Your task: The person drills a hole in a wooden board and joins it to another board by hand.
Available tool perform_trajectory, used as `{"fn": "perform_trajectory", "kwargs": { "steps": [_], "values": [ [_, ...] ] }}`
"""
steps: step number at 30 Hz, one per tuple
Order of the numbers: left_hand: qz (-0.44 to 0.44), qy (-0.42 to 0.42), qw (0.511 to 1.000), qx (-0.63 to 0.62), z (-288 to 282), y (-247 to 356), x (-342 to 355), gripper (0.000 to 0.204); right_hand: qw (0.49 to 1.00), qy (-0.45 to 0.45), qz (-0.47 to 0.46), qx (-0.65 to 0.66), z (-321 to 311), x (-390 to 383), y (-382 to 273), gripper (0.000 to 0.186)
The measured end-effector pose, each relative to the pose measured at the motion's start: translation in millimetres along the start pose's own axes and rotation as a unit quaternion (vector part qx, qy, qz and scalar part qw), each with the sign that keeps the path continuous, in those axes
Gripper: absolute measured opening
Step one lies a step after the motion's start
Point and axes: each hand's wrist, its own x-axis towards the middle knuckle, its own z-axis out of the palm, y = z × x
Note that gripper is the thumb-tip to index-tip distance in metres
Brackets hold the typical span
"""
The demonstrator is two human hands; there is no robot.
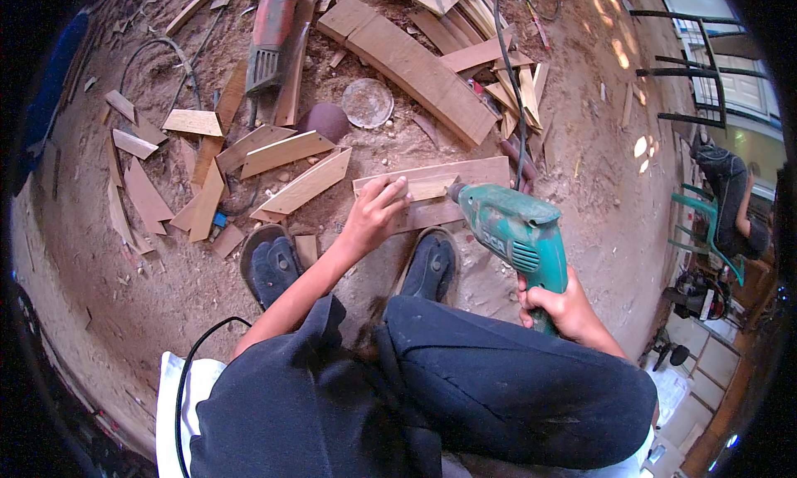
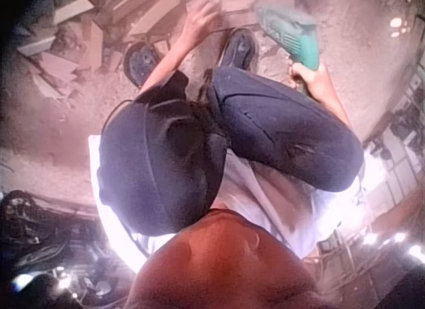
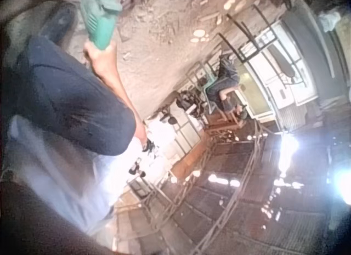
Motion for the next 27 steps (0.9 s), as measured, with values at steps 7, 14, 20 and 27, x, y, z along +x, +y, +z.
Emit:
{"fn": "perform_trajectory", "kwargs": {
  "steps": [7, 14, 20, 27],
  "values": [
    [-0.006, -0.006, 1.000, -0.004, 2.1, -2.5, -2.5, 0.042, 1.000, 0.011, 0.001, 0.012, 2.4, -0.7, -1.3, 0.010],
    [-0.001, -0.007, 1.000, 0.004, 1.8, -2.3, -1.7, 0.044, 1.000, 0.007, 0.002, 0.019, 1.4, -0.6, -2.3, 0.011],
    [-0.011, 0.002, 1.000, -0.013, -0.6, 1.5, 1.6, 0.043, 1.000, 0.002, 0.002, 0.019, 0.6, -0.3, -3.3, 0.011],
    [-0.012, -0.002, 1.000, -0.008, 0.7, 0.2, 0.8, 0.040, 1.000, -0.006, 0.005, 0.016, 0.8, 0.3, -3.3, 0.012]
  ]
}}
